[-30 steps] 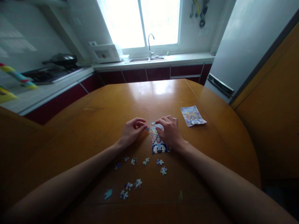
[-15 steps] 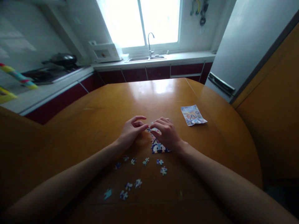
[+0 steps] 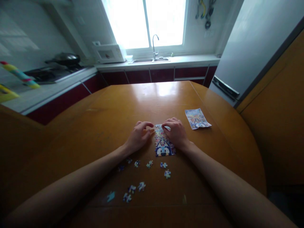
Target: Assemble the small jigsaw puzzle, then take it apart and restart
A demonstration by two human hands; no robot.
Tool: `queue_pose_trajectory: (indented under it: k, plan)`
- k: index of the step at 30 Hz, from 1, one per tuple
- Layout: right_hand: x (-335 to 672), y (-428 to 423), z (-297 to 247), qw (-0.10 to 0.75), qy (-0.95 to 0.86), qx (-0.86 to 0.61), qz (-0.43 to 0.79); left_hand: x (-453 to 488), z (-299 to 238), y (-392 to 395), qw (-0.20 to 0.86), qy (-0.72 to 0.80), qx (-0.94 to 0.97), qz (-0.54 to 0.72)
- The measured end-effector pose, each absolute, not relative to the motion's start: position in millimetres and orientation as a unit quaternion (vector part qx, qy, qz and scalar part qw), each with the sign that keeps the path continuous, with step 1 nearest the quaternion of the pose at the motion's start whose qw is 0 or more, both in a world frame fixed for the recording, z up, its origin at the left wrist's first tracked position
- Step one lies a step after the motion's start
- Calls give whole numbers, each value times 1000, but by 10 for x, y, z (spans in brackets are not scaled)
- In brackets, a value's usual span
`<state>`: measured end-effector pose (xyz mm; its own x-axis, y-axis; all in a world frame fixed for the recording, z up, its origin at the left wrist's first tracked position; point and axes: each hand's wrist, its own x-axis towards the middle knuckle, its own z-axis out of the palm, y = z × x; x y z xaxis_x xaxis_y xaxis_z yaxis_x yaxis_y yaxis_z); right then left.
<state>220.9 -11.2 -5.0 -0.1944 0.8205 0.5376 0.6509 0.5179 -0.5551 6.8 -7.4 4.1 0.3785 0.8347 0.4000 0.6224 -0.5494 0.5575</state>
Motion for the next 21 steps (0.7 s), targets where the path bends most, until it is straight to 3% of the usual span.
queue_pose_trajectory:
  k: [21]
  plan:
    - [2170, -186, -85, 303, -810, -496, 73, 60, 4, -112, 104, 450, 845, 269]
